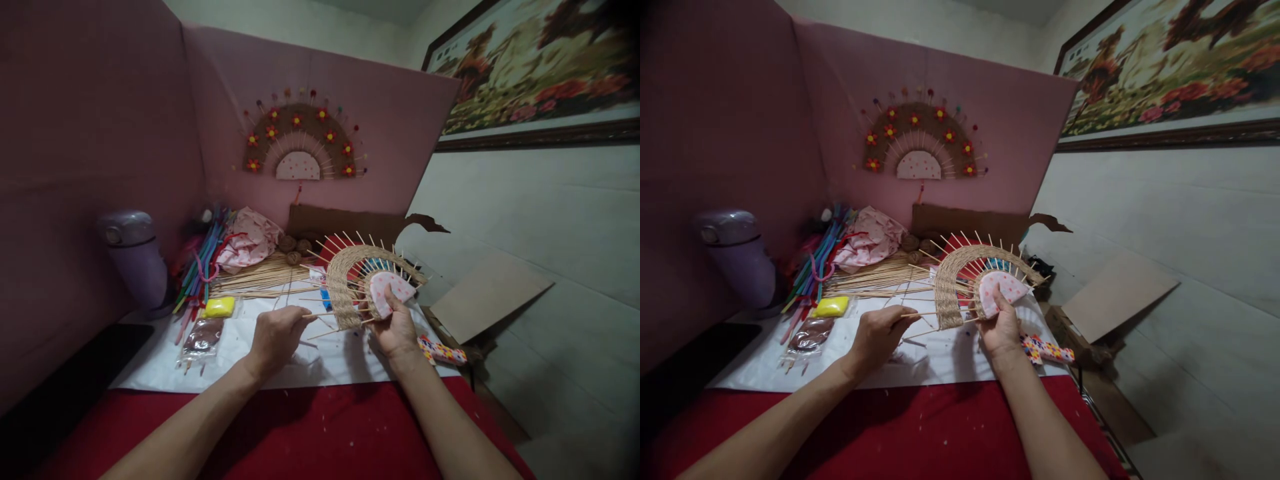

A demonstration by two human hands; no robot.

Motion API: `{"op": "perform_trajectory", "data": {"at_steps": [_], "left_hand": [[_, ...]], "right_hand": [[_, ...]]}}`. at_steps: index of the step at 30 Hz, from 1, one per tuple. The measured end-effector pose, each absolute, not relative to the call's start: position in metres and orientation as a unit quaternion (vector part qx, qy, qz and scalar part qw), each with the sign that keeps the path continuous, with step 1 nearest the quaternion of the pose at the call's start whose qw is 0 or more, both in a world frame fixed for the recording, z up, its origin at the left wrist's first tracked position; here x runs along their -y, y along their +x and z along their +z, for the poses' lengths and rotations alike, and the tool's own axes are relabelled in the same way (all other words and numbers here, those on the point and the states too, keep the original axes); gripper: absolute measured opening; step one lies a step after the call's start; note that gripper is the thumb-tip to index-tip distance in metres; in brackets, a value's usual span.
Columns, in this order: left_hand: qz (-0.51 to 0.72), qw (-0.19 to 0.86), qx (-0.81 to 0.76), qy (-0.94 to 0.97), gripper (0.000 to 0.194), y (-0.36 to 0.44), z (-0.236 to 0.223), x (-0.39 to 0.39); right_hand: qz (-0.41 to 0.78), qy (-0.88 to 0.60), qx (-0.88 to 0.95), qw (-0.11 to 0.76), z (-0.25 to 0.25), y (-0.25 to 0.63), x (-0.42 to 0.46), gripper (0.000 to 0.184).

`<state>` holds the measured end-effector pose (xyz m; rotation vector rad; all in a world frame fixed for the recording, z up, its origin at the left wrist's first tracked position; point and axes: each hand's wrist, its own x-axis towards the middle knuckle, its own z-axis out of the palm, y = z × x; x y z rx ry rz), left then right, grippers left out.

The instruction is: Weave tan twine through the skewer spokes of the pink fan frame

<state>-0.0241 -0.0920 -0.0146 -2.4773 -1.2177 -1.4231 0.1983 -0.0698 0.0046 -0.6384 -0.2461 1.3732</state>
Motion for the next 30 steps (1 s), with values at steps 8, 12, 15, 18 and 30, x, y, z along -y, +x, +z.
{"op": "perform_trajectory", "data": {"at_steps": [8,12,15,18,30], "left_hand": [[-0.463,0.146,0.383,-0.786,0.022,-0.034,-0.003,0.092],[-0.46,0.155,0.369,-0.792,0.018,-0.037,0.004,0.092],[-0.475,0.141,0.362,-0.79,0.016,-0.039,0.007,0.092],[-0.494,0.13,0.358,-0.782,0.013,-0.041,0.009,0.091],[-0.516,0.112,0.376,-0.761,0.013,-0.043,0.011,0.089]], "right_hand": [[0.626,-0.292,0.11,0.715,0.002,0.2,0.067,0.014],[0.621,-0.308,0.111,0.712,0.003,0.2,0.068,0.011],[0.627,-0.314,0.105,0.705,0.005,0.2,0.067,0.01],[0.624,-0.32,0.101,0.705,0.005,0.2,0.067,0.011],[0.633,-0.319,0.12,0.695,0.004,0.2,0.068,0.015]]}}
